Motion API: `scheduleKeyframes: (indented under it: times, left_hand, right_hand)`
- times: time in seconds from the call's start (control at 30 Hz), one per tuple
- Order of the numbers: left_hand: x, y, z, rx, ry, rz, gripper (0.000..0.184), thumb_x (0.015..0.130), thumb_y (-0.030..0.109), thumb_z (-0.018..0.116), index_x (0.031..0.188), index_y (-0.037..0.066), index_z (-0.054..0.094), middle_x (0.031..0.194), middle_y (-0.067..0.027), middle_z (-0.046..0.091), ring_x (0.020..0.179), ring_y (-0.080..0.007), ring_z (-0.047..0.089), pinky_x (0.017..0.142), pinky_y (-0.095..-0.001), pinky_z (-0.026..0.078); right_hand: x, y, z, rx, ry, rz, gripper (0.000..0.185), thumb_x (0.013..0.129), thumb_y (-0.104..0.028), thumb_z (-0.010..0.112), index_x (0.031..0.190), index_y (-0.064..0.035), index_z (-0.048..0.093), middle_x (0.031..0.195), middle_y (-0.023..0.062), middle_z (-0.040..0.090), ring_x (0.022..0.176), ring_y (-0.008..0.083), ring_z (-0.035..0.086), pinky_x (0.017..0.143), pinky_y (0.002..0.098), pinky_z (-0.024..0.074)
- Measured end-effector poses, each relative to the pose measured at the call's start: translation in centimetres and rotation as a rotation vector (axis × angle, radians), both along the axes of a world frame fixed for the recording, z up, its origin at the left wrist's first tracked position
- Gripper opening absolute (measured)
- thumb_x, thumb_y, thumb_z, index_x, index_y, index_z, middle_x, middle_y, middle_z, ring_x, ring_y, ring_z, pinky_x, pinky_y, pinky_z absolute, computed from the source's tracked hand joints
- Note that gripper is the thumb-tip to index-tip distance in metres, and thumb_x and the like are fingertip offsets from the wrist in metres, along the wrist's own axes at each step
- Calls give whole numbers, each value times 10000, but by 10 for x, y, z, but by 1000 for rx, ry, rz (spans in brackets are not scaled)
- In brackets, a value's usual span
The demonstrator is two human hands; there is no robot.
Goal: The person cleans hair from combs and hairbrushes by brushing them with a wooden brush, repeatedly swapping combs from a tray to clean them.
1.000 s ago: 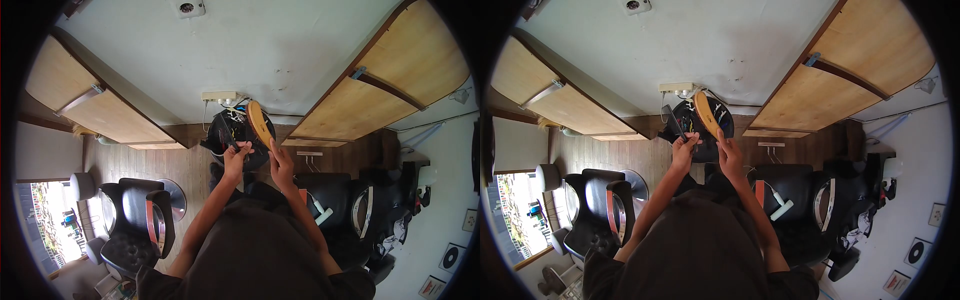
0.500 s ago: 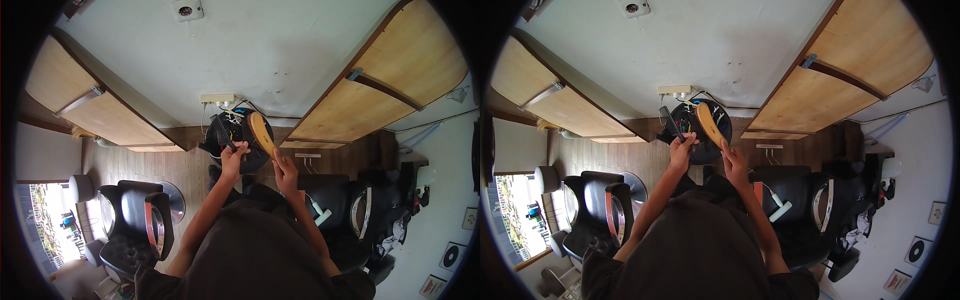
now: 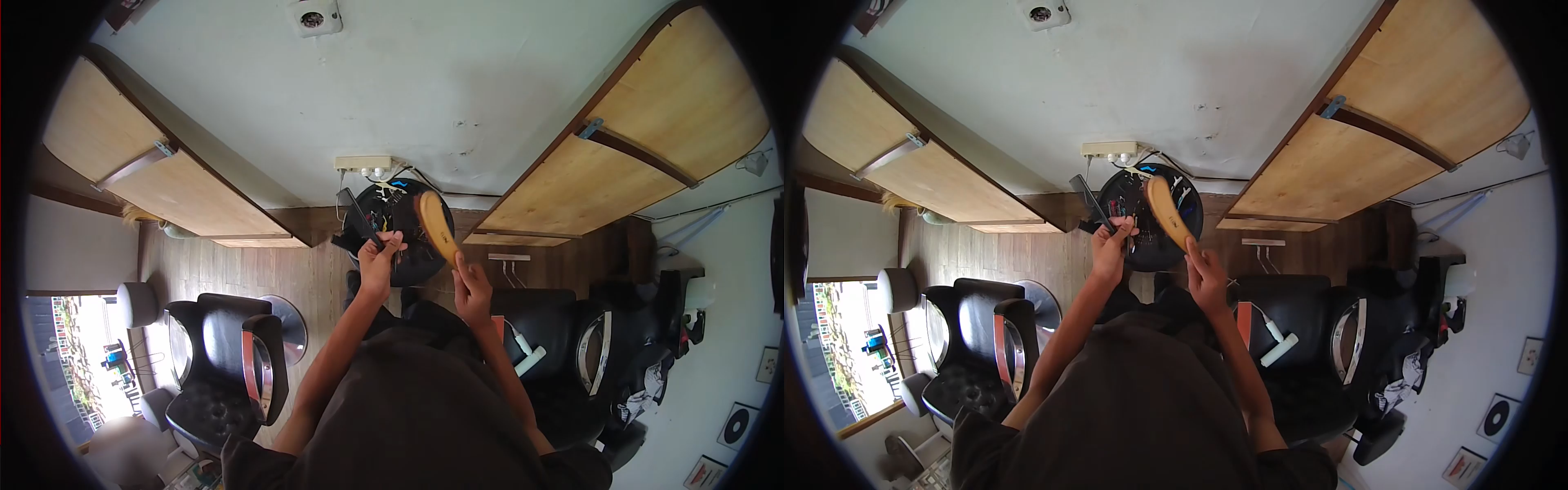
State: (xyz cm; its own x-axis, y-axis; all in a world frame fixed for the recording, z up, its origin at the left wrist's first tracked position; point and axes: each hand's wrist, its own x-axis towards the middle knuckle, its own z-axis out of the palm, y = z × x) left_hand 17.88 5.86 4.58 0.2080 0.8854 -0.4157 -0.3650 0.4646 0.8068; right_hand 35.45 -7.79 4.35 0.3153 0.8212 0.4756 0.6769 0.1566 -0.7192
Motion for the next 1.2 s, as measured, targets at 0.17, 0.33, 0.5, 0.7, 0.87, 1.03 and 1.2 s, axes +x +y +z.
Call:
scheduleKeyframes:
  times: [0.17, 0.33, 0.5, 0.7, 0.87, 1.03, 1.2]
  left_hand:
    - [2, -10, -6, -1, 1, -73, 128, 977, 131, 776, 1055, 60, 702, 917, 8, 712, 830, -107, 708, 661, -242, 463]
    - [3, -3, 1, -10, 3, -64, 139, 973, 135, 781, 1058, 58, 702, 914, -2, 713, 838, -100, 702, 654, -243, 457]
    - [1, 3, 8, 0, 33, -16, 181, 976, 186, 786, 1071, 48, 717, 892, -13, 720, 746, -72, 643, 613, -242, 429]
    - [-2, 2, 9, -42, 73, -46, 221, 993, 234, 771, 1100, 45, 729, 852, -31, 732, 581, -40, 486, 564, -225, 382]
    - [3, -5, 14, -59, 7, -107, 213, 1004, 241, 759, 1097, 52, 730, 838, -15, 728, 581, -21, 464, 556, -210, 357]
    - [4, -6, 17, -44, 13, -129, 182, 1004, 221, 758, 1074, 55, 729, 835, -11, 733, 583, -3, 437, 553, -196, 335]
    - [2, -6, 18, 19, 67, -129, 174, 988, 187, 774, 1070, 40, 729, 858, -32, 755, 609, -5, 473, 568, -201, 343]
  right_hand:
    - [-2, 29, 6, 78, -16, -54, 532, 963, 28, 699, 1475, -92, 617, 774, 91, 449, 608, 190, 428, 556, 309, 394]
    - [-8, 14, -9, -38, 3, -11, 542, 962, 27, 700, 1479, -113, 621, 812, 111, 535, 651, 213, 523, 598, 336, 451]
    - [-2, -15, -19, -81, 17, 11, 507, 972, -5, 696, 1465, -107, 632, 790, 84, 503, 611, 164, 461, 554, 293, 404]
    - [-1, -7, -12, -60, -11, -14, 510, 963, 2, 703, 1455, -123, 645, 779, 86, 490, 606, 182, 479, 550, 303, 412]
    - [-9, 26, -5, 23, 17, 47, 536, 949, 36, 709, 1454, -133, 646, 787, 107, 500, 608, 208, 501, 555, 322, 427]
    - [-15, 56, 5, 78, 38, 45, 556, 951, 48, 699, 1477, -115, 623, 846, 102, 551, 650, 207, 548, 604, 313, 471]
    - [-16, 70, 9, 73, 61, 2, 577, 954, 47, 703, 1496, -125, 606, 833, 92, 521, 648, 167, 501, 578, 290, 430]
